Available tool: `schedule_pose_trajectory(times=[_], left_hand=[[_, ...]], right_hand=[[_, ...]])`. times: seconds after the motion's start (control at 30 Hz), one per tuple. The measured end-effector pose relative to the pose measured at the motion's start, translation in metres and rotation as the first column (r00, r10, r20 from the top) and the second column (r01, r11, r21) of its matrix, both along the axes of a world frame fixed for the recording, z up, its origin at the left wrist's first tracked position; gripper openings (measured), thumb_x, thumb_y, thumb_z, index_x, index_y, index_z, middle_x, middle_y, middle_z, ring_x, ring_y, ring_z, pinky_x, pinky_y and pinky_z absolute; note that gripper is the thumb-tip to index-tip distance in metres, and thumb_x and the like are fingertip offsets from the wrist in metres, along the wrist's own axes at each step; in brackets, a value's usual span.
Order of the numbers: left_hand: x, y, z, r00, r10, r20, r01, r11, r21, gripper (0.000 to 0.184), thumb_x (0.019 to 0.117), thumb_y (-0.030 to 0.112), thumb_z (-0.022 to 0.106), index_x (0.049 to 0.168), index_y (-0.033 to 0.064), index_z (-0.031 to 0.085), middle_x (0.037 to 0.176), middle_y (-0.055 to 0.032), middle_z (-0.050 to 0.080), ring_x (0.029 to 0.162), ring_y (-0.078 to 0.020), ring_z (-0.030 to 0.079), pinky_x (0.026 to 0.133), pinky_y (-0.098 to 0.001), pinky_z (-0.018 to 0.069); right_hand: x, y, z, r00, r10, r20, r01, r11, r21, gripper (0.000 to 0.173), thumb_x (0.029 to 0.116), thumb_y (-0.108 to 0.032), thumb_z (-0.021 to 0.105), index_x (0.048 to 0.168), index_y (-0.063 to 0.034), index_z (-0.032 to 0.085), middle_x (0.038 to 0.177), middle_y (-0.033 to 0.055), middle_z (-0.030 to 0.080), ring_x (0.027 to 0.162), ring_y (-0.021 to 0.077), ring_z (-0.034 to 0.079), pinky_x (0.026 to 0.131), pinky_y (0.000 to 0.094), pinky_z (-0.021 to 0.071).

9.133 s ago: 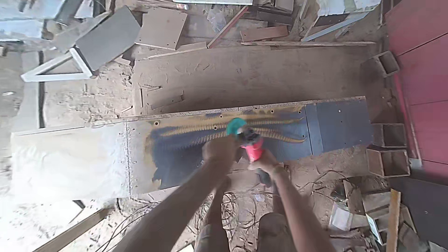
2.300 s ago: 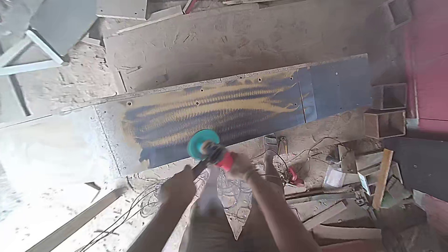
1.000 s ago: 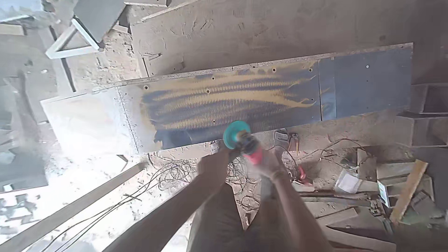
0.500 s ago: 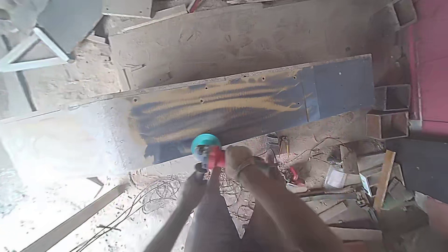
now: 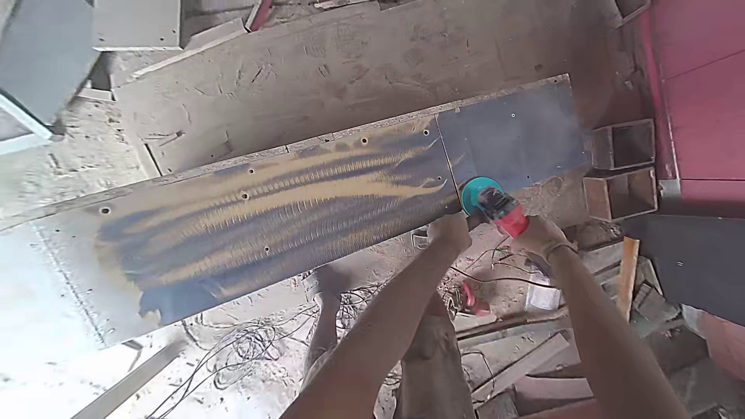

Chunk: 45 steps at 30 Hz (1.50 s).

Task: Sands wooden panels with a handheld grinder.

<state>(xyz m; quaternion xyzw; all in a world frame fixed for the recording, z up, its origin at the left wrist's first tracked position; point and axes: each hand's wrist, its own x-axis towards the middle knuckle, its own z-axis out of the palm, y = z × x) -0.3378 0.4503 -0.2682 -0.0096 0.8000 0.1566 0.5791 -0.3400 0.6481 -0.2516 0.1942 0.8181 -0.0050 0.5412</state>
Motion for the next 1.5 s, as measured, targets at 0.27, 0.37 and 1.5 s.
schedule_pose_trajectory(times=[0.27,0.37,1.5], left_hand=[[0.031,-0.063,0.069,0.991,-0.087,0.1,0.102,0.982,-0.16,0.048,0.0852,0.02,0.074,0.127,0.0005,0.061,0.124,-0.0216,0.068,0.112,-0.0409,0.068,0.083,-0.0599,0.0574],[0.052,-0.115,0.092,0.988,-0.085,0.13,0.113,0.967,-0.229,0.045,0.0849,0.02,0.073,0.124,0.0019,0.061,0.119,-0.0208,0.07,0.109,-0.0402,0.069,0.082,-0.0587,0.0577],[0.242,-0.433,0.094,0.711,0.676,0.197,-0.695,0.718,0.043,0.035,0.0907,0.025,0.065,0.123,0.0123,0.064,0.114,-0.0162,0.072,0.106,-0.0379,0.07,0.085,-0.0661,0.0552]], right_hand=[[0.075,-0.055,-0.044,0.991,-0.132,-0.008,0.114,0.89,-0.442,0.067,0.0609,-0.026,0.095,0.118,-0.0031,0.069,0.112,0.0187,0.072,0.107,0.0346,0.07,0.095,0.0598,0.055],[0.092,-0.115,-0.029,0.999,-0.05,0.009,0.048,0.877,-0.479,0.065,0.0664,-0.029,0.092,0.121,-0.003,0.069,0.116,0.0194,0.072,0.112,0.0353,0.069,0.098,0.0602,0.0535],[0.088,-0.499,0.133,0.665,0.735,0.131,-0.733,0.677,-0.072,0.061,0.0757,-0.043,0.081,0.118,-0.0005,0.068,0.116,0.0205,0.073,0.112,0.0367,0.071,0.092,0.0564,0.0574]])
